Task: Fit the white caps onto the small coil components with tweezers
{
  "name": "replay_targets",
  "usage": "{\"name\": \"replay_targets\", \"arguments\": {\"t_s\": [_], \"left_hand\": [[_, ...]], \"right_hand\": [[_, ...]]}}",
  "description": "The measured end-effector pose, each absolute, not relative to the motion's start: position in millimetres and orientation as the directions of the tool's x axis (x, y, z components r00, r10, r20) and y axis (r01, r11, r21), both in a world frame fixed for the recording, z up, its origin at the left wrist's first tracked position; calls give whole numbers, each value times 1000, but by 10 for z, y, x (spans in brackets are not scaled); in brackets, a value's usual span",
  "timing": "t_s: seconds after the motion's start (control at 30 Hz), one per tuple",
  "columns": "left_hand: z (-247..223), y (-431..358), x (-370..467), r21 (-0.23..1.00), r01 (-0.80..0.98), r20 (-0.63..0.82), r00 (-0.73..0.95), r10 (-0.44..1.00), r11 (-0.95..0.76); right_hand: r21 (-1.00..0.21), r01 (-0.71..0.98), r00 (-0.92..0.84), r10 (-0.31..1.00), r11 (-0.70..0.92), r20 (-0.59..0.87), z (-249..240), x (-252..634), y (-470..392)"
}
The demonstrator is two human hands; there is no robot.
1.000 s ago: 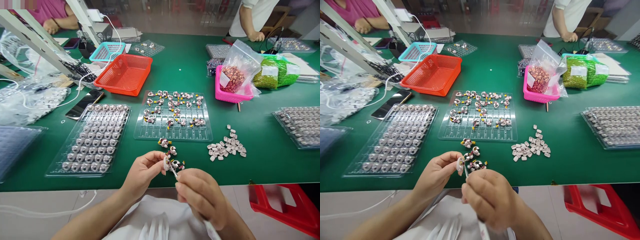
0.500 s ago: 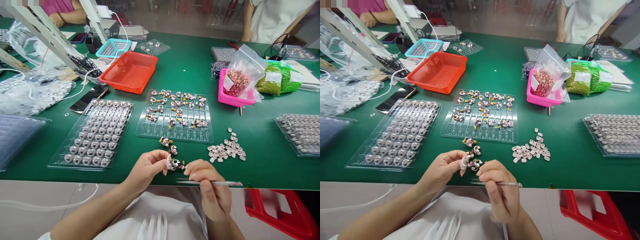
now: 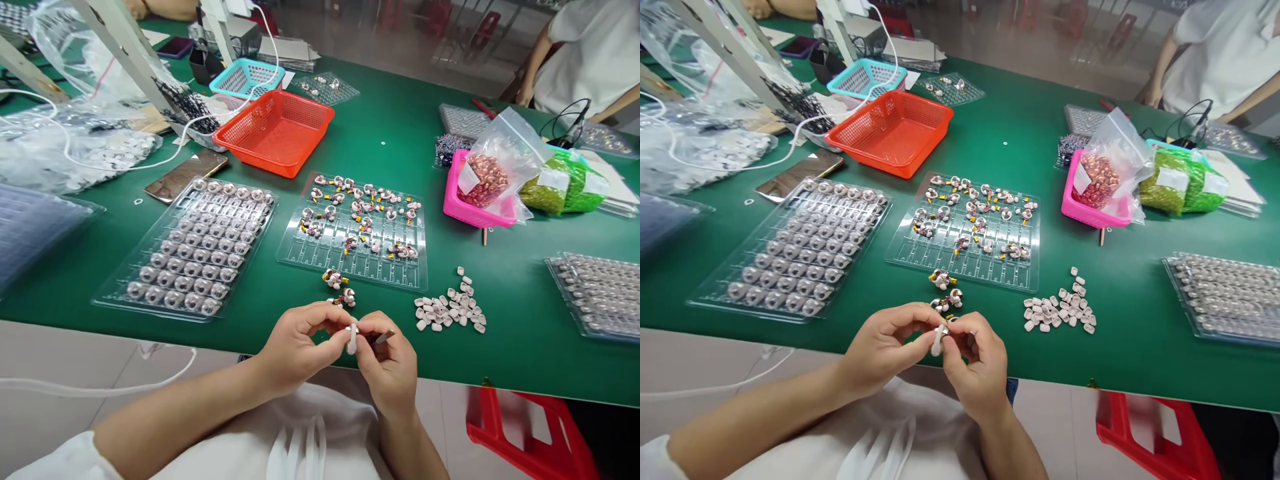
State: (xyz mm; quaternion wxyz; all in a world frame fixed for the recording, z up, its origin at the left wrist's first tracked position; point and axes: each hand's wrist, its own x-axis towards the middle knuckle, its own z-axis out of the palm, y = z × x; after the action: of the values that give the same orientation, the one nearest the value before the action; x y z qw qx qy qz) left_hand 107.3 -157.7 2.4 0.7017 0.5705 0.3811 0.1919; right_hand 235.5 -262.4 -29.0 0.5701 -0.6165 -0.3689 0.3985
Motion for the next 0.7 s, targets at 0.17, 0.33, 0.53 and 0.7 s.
{"name": "replay_targets", "arguments": {"t_s": [0.17,0.33,0.53,0.7], "left_hand": [[-9,-1574,1002,971,141,-236,700,674,194],[-24,-1569,1009,970,163,-243,701,671,180],[-14,-1552,1024,946,181,-316,698,643,268],[-32,-1555,1042,957,183,-288,681,673,224]], "right_hand": [[-994,-16,465,879,-109,-104,-325,2339,-2646],[-994,-39,512,853,-99,-105,-337,2285,-2617],[-994,-85,515,851,-70,-104,-323,2262,-2565],[-996,-56,514,853,-68,-87,-333,2273,-2607]]}}
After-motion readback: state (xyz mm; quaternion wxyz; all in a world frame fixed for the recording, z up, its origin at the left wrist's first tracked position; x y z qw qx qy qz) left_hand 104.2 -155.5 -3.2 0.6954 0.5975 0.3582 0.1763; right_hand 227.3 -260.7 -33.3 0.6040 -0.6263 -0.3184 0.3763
